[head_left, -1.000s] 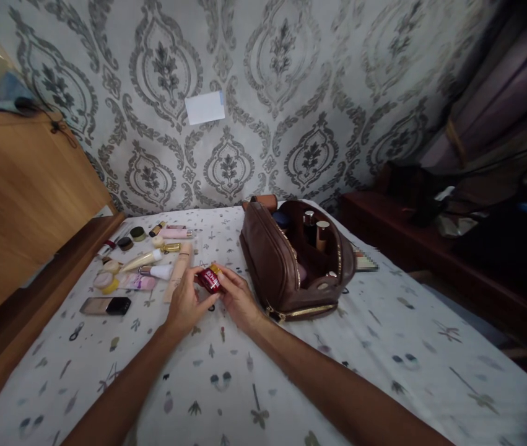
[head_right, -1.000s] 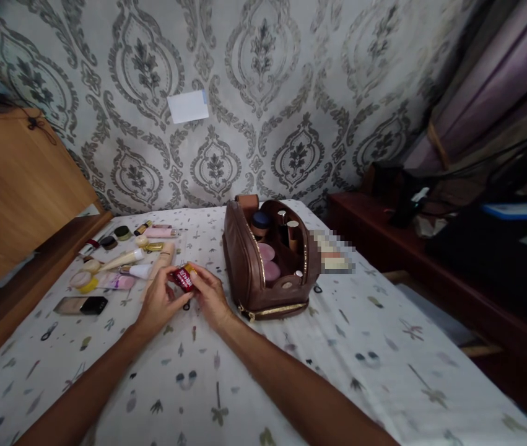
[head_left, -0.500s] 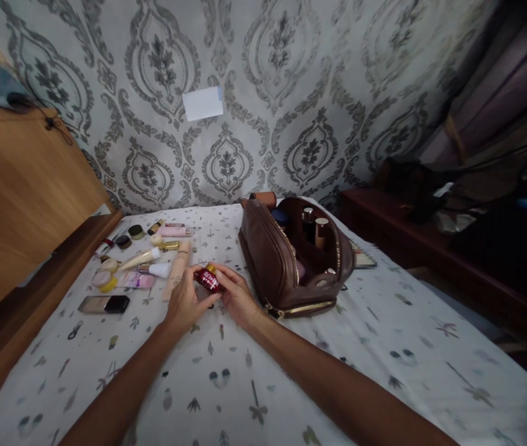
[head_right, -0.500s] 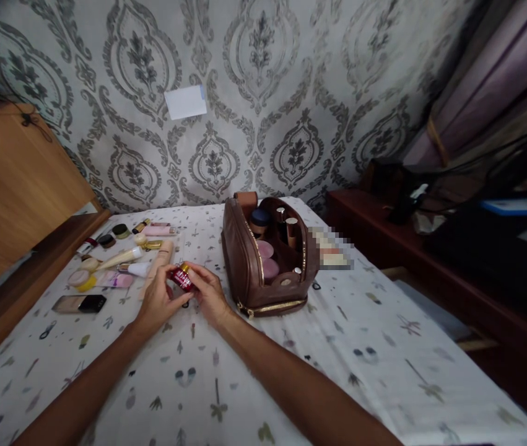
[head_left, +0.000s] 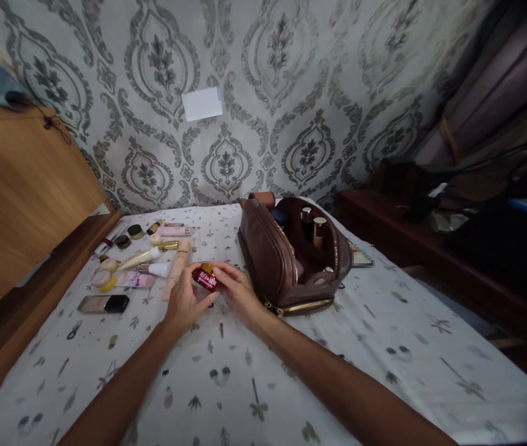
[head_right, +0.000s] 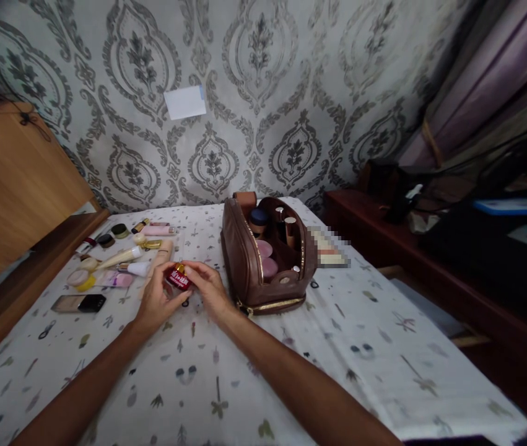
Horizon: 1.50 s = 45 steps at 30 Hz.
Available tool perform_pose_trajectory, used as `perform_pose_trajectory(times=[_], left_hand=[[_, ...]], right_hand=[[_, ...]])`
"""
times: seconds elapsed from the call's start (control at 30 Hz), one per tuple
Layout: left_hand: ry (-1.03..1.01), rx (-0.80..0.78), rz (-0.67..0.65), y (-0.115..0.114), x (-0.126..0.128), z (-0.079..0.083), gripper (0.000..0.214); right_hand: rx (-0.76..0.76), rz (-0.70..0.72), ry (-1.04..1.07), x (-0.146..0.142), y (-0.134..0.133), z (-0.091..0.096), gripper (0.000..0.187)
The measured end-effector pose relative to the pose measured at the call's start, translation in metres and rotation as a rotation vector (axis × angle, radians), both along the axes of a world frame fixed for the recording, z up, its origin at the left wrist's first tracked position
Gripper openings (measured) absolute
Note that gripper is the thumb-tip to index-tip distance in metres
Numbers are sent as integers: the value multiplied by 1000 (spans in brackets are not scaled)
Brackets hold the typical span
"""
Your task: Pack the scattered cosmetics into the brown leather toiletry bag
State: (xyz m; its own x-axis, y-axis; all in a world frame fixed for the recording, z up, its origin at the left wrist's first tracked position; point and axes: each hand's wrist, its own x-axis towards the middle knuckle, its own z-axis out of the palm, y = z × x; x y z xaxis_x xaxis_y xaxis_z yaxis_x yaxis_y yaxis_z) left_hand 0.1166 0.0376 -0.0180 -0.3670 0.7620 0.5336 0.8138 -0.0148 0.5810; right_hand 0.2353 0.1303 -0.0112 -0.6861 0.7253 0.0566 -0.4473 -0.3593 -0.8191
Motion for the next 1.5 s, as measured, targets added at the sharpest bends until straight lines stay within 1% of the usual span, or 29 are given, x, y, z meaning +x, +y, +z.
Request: perform_pose_trajectory(times=[0.1,0.17,0.23,0.33,0.47,0.57,0.63,0.73,0.9,1.0,1.1,1.17,1.23,1.3,1.37,1.43,1.5], left_hand=[[15,59,12,-1,0,1,61],[11,84,23,-1,1,2,62],[4,103,35,-1,1,1,65],[-10,127,43,-1,4,1,69],[-36,106,43,-2,8,2,68],[-70,83,8,-4,11,2,69],[-96,72,-13,-6,13,1,72],[-140,69,-25,-8,16,-3,79],[-217,96,-92,-9,16,-9,80],[-203,71,-121,-10,15,-8,77],[-136,36,-137,-11,14,-4,73],[-103,11,-148,-11,15,-2,69],[-86,1,-146,-10,15,-2,64],[-59,16,-137,-8,15,-3,59],[-25,37,-140,-6,14,-5,57],[-3,33,-150,-4,13,-7,55],[-1,14,-160,-4,13,-6,52]], right_hand=[[103,18,-79,2,4,10,35],[159,51,-128,4,8,17,37],[248,88,-187,6,12,25,39],[489,108,-328,9,19,39,38],[825,173,-540,15,24,61,28],[989,219,-677,19,25,80,22],[1058,258,-763,22,23,92,21],[1114,317,-827,30,19,109,19],[1211,360,-816,43,20,128,20],[1236,381,-823,51,25,140,32],[1169,380,-790,60,35,156,48],[1085,345,-714,67,46,170,53],[1008,300,-613,74,60,186,52],[969,245,-539,81,78,203,48],[995,129,-545,88,98,217,44],[1079,-2,-632,92,120,227,38],[1170,-110,-762,95,140,232,32]])
